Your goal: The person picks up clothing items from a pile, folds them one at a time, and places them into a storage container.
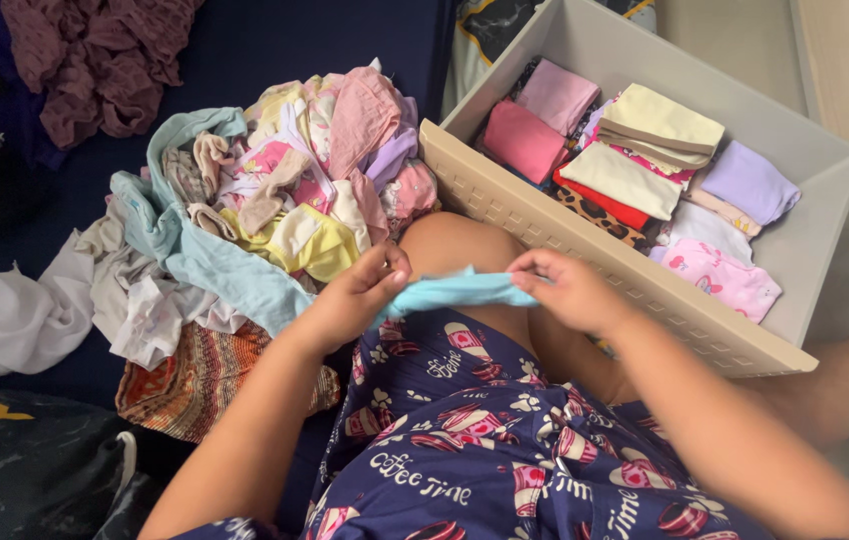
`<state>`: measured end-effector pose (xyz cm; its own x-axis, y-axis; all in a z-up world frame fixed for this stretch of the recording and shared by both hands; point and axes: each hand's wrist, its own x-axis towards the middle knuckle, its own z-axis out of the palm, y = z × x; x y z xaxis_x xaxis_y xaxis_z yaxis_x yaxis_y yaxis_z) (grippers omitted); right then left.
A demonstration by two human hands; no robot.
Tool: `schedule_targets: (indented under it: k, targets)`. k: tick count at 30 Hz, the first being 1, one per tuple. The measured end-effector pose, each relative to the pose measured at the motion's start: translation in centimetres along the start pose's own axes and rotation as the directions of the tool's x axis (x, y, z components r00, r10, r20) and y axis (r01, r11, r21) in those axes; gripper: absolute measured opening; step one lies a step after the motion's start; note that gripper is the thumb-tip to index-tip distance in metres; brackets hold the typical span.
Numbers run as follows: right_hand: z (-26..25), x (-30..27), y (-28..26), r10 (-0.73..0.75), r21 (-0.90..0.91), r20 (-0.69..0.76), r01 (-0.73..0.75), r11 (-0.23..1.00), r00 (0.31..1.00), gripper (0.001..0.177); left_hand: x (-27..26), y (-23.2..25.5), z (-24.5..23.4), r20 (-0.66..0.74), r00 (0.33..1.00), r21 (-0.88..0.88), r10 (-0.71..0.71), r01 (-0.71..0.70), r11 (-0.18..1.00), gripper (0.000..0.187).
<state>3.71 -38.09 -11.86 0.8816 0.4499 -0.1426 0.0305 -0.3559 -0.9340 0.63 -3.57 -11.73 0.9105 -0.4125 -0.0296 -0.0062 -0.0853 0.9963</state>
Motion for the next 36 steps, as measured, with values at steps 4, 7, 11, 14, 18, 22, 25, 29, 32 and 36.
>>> schedule_targets:
  k: [4,7,11,14,18,22,25,29,32,36]
  targets:
    - [-1.7,-0.4,-1.1,0.119,0.248,0.186,-0.164,0.955,0.975,0.026,-2.6,-0.3,-2.0,0.41,0.912,-0.488,0.025,0.196,0.851,0.025]
    - [-1.1,0.0,-0.4,0.115,0.186,0.144,-0.14,0.973,0.983,0.027,-3.3,0.3,-2.3,0.459,0.885,-0.74,0.082,0.33,0.586,0.047]
    - [0.8,1.3,1.0,0.079,0.204,0.002,-0.078,0.976,0.997,0.028,-2.3,0.9,-0.5,0.236,0.971,-0.414,0.024,0.078,0.907,0.043]
    - [1.4,1.7,0.8,0.085,0.08,-0.081,-0.079,0.994,0.993,0.026,0.1,1.9,0.7,0.096,0.964,0.146,0.248,-0.26,0.954,0.036]
    - [2.0,2.3,0.4,0.15,0.105,-0.118,-0.137,0.985,0.982,0.03,3.3,4.3,1.9,0.277,0.932,0.302,0.233,-0.315,0.9,0.027]
    - [2.0,2.2,0.9,0.005,0.17,-0.159,0.023,0.985,0.987,0.032,5.1,4.1,3.8,0.234,0.972,0.622,-0.031,-0.125,0.773,0.031]
    - [2.5,1.7,0.2,-0.074,0.128,-0.24,0.107,0.986,0.968,0.032,5.0,3.1,4.2,0.128,0.987,0.684,0.097,-0.158,0.712,0.032]
    - [3.9,1.0,-2.8,-0.086,0.01,-0.339,0.094,0.995,0.937,0.033,4.5,2.6,4.7,0.02,0.993,0.74,0.115,-0.092,0.667,0.032]
    - [5.3,0.2,-5.7,-0.285,-0.273,-0.392,0.185,0.944,0.874,0.035,4.6,3.0,4.8,-0.004,0.999,0.788,-0.051,0.035,0.615,0.033]
    - [7.5,-1.4,-7.7,-0.566,-0.546,-0.221,0.379,0.747,0.794,0.035,4.7,2.9,5.0,-0.146,0.982,0.692,-0.117,0.186,0.698,0.045]
